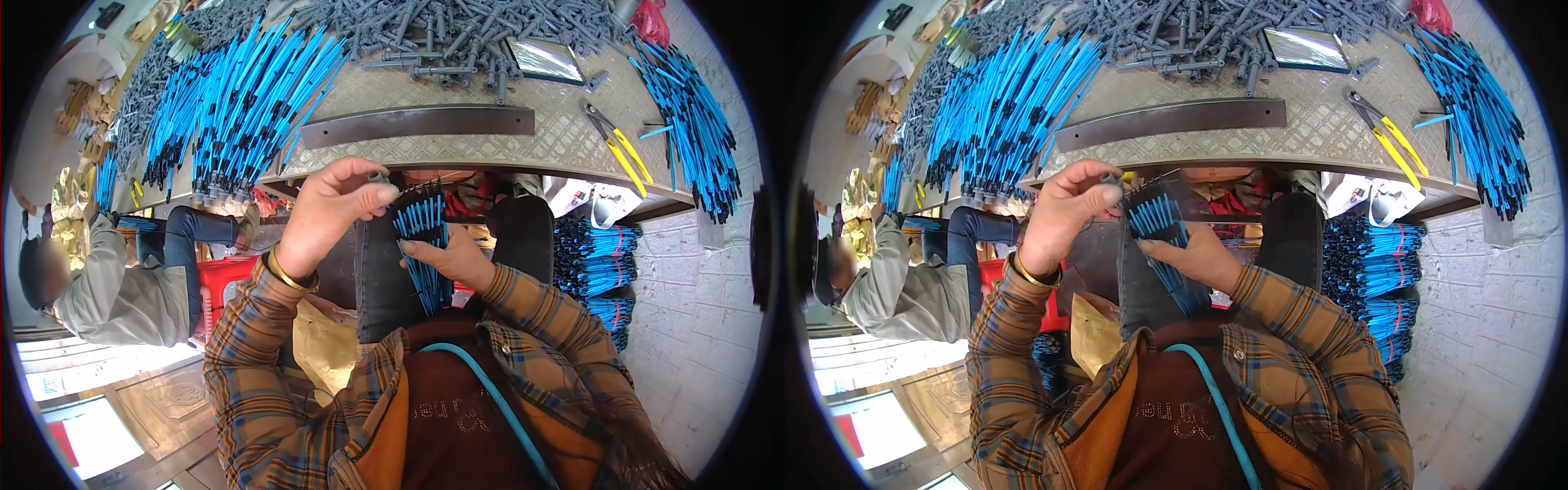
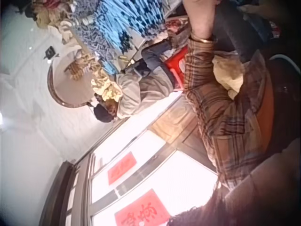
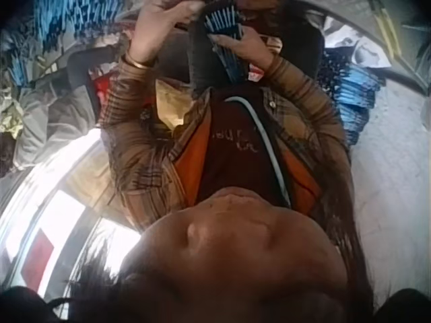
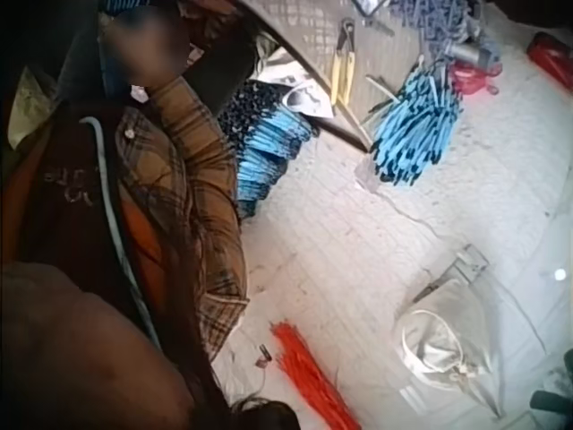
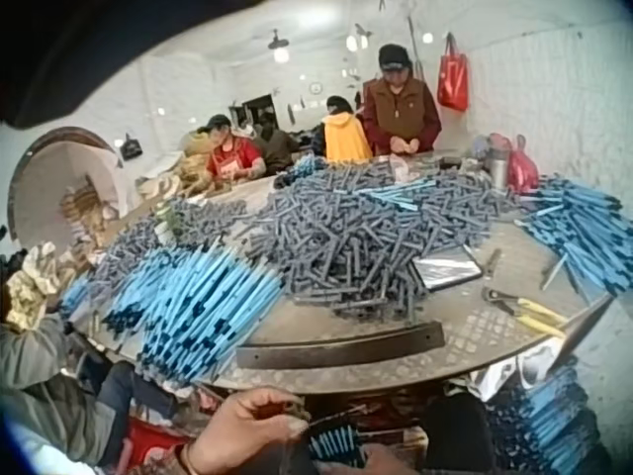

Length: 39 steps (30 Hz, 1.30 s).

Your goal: The person bundles small blue plastic components by securing them with pliers and grouping them with rubber bands.

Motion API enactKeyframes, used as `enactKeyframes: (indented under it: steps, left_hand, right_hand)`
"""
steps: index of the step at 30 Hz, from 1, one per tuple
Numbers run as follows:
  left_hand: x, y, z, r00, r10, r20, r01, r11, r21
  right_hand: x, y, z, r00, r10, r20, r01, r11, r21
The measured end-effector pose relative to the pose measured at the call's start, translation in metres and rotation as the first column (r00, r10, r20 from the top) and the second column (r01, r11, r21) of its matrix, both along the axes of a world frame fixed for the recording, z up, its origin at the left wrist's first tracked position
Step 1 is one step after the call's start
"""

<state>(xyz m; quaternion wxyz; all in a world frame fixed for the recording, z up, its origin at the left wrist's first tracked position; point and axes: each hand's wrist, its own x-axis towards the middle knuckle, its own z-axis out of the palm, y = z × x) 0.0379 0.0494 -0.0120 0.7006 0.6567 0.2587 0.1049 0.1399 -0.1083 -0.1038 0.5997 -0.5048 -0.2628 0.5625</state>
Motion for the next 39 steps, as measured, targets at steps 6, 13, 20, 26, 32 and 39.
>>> enactKeyframes:
  steps: [6,13,20,26,32,39]
  left_hand:
    - [-0.002,-0.003,0.007,0.991,-0.119,0.064,0.119,0.993,-0.002]
    - [-0.002,-0.004,0.009,0.993,-0.103,0.059,0.108,0.992,-0.069]
    - [-0.002,-0.010,0.010,0.992,-0.039,0.120,0.052,0.993,-0.110]
    - [-0.004,-0.002,0.011,0.994,-0.064,0.089,0.080,0.978,-0.191]
    - [-0.006,-0.004,0.010,0.990,-0.104,0.093,0.119,0.978,-0.169]
    - [-0.009,-0.011,0.013,0.990,-0.079,0.121,0.085,0.995,-0.049]
  right_hand:
    - [0.000,0.000,-0.007,1.000,-0.015,0.027,0.014,0.999,0.045]
    - [0.000,-0.001,0.001,0.998,0.020,0.067,-0.020,1.000,0.006]
    - [0.000,-0.001,-0.002,0.994,0.026,0.109,-0.029,0.999,0.026]
    - [0.001,-0.004,0.001,0.988,0.064,0.138,-0.071,0.996,0.047]
    - [0.006,-0.002,-0.004,0.990,0.131,0.046,-0.134,0.989,0.065]
    - [0.009,-0.001,-0.008,0.975,0.212,0.067,-0.216,0.975,0.058]
